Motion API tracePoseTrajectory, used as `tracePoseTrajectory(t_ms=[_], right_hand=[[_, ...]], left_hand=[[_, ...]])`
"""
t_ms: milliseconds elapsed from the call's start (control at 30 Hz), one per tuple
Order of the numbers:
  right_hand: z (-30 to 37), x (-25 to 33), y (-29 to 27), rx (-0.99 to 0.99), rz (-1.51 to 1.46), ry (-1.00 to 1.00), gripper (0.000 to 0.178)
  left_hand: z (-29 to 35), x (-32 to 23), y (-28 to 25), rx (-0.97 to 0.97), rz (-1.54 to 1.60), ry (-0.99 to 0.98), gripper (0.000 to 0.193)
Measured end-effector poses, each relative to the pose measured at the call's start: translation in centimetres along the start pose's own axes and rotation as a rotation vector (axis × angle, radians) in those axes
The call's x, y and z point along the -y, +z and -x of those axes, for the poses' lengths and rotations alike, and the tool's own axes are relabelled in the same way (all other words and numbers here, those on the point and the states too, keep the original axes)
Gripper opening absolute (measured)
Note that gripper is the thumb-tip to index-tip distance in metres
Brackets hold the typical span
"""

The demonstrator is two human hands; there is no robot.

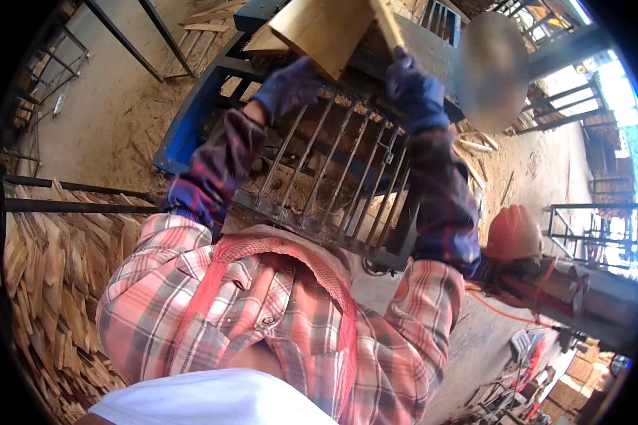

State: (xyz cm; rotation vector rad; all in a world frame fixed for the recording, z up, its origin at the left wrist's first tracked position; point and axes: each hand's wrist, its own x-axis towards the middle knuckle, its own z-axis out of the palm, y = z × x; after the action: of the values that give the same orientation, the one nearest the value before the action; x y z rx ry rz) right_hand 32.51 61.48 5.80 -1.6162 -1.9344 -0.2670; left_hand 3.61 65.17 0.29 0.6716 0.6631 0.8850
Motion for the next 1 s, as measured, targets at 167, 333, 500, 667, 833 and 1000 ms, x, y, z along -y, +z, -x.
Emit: tracePoseTrajectory(t_ms=[167, 333, 500, 667, 833, 1000], right_hand=[[17.3, 17.2, -2.0, 0.257, 0.624, -0.189, 0.050], [23.0, 13.4, -8.7, 0.090, -0.545, 0.142, 0.071], [28.3, 9.8, -4.7, 0.081, -1.011, 0.936, 0.051], [35.9, 14.8, 1.6, -0.117, -1.344, 0.968, 0.042], [29.4, 15.0, 5.4, -0.045, -1.280, 0.820, 0.039], [23.9, 13.9, 8.9, -0.001, -1.043, 0.889, 0.071]], left_hand=[[8.3, 6.0, 4.9, 0.053, -0.077, -0.031, 0.049], [14.1, 12.7, 3.1, 0.046, -0.245, -0.042, 0.033], [16.3, 12.7, -1.3, 0.118, -0.296, -0.053, 0.031], [19.5, 17.7, -11.2, -0.057, -0.364, -0.039, 0.029], [21.6, 10.8, -10.1, -0.097, -0.534, 0.021, 0.035], [17.0, 10.4, -12.1, -0.284, -0.651, 0.207, 0.047]])
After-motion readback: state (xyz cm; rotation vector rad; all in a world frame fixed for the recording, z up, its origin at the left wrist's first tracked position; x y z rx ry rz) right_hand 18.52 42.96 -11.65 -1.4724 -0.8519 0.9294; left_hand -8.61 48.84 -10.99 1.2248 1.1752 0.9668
